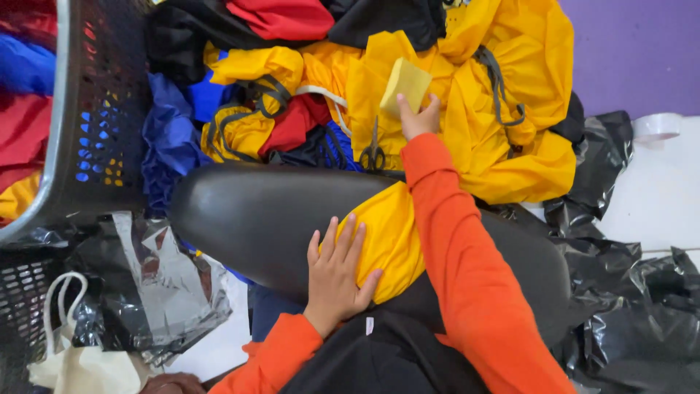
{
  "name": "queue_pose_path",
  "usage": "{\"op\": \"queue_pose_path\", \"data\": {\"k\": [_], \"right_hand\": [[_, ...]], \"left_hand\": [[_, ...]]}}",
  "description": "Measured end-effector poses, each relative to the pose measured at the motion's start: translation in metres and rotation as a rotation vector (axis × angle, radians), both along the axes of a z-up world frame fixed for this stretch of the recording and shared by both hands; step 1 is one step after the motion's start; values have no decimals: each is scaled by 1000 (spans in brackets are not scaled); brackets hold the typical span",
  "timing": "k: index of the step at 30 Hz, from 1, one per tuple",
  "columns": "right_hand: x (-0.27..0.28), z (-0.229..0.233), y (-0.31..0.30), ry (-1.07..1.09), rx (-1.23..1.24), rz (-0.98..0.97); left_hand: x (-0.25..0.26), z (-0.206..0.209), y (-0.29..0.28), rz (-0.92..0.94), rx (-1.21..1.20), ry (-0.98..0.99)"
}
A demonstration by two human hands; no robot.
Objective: Cleaning a yellow motorcycle seat cover with a sponge, trimming it with scissors, and folding it.
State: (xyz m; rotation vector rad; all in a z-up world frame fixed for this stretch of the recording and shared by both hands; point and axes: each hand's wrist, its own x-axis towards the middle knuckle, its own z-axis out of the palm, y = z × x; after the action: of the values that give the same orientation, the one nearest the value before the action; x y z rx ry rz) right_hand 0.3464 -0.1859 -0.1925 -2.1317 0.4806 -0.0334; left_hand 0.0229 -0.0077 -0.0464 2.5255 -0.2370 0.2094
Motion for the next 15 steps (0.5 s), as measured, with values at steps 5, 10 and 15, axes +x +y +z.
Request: {"op": "queue_pose_path", "data": {"k": [5, 10, 15], "right_hand": [[8, 2, 7, -68, 34, -224], [-17, 60, -27, -442, -350, -79], [-127, 170, -34, -401, -159, 262]], "left_hand": [[4, 8, 0, 42, -33, -74], [4, -3, -3, 32, -18, -87], [8, -1, -3, 52, -11, -144]]}}
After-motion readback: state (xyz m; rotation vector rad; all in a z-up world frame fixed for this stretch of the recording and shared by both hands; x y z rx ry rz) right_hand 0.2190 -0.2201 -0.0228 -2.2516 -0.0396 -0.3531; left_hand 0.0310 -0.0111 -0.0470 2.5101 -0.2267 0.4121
